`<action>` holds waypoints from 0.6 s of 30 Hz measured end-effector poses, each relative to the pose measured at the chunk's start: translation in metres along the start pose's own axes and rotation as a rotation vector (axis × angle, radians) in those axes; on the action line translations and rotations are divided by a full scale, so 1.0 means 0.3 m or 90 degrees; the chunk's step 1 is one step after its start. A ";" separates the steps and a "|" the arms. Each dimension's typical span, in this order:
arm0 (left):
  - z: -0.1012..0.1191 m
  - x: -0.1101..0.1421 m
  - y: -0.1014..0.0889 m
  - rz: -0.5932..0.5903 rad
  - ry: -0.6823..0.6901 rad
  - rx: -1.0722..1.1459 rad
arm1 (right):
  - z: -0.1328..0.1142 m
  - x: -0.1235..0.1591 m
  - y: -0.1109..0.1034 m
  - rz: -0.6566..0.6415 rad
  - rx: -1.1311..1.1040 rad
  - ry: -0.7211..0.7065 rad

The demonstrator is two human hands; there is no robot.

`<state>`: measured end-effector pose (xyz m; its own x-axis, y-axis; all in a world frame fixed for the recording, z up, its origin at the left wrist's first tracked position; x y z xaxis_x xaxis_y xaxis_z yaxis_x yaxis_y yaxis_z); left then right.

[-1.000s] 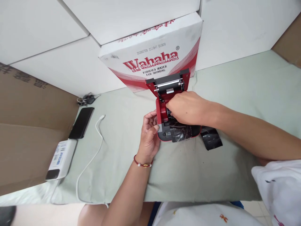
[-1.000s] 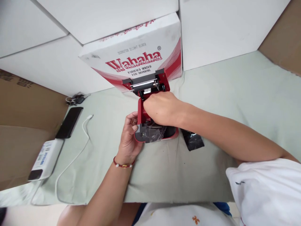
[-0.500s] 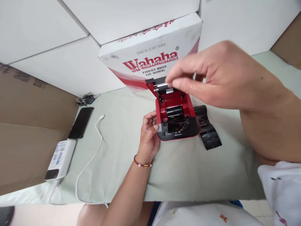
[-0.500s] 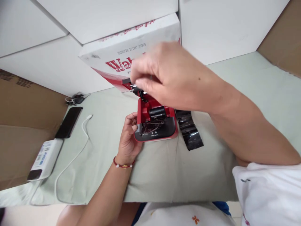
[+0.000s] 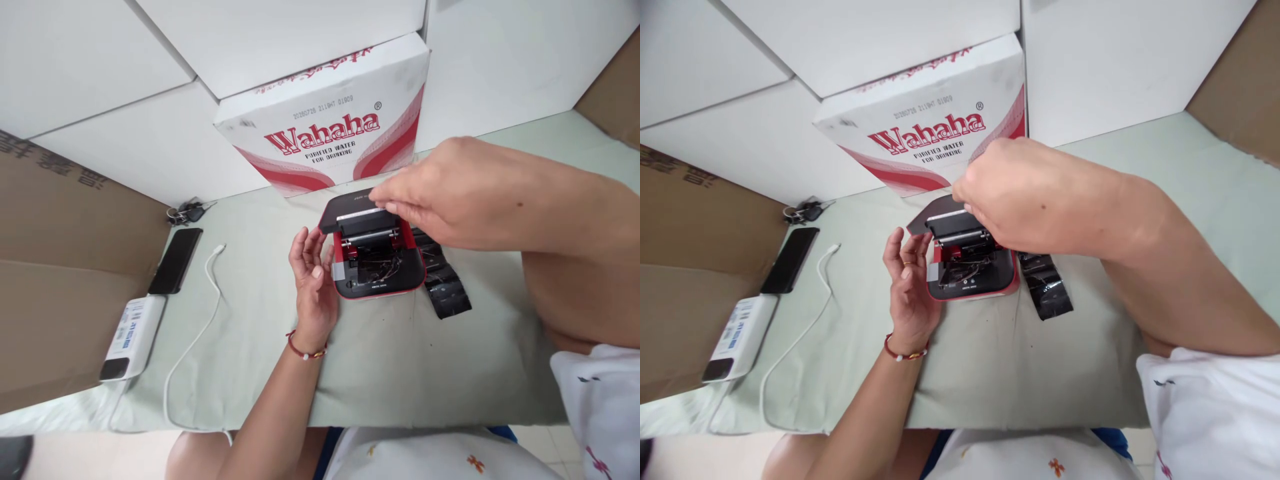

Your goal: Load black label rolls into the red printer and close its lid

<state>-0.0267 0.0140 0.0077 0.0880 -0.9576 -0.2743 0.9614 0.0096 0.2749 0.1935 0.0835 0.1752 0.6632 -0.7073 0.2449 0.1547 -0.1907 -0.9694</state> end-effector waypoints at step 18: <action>0.014 -0.011 -0.004 -0.031 -0.020 -0.101 | -0.112 -0.010 0.041 -0.122 0.151 -0.093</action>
<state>-0.0292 0.0159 0.0122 0.0345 -0.9664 -0.2547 0.9937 0.0060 0.1118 0.1688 0.0603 0.1632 0.7001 -0.5660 0.4352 0.4422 -0.1349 -0.8867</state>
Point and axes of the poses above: each hand's wrist, its own x-axis away from the middle knuckle, its own y-axis out of the palm, z = x × y, the point moved 4 cm from there along -x, towards the middle knuckle, and after that the axes turned 8 degrees about -z, right-handed, at the moved point
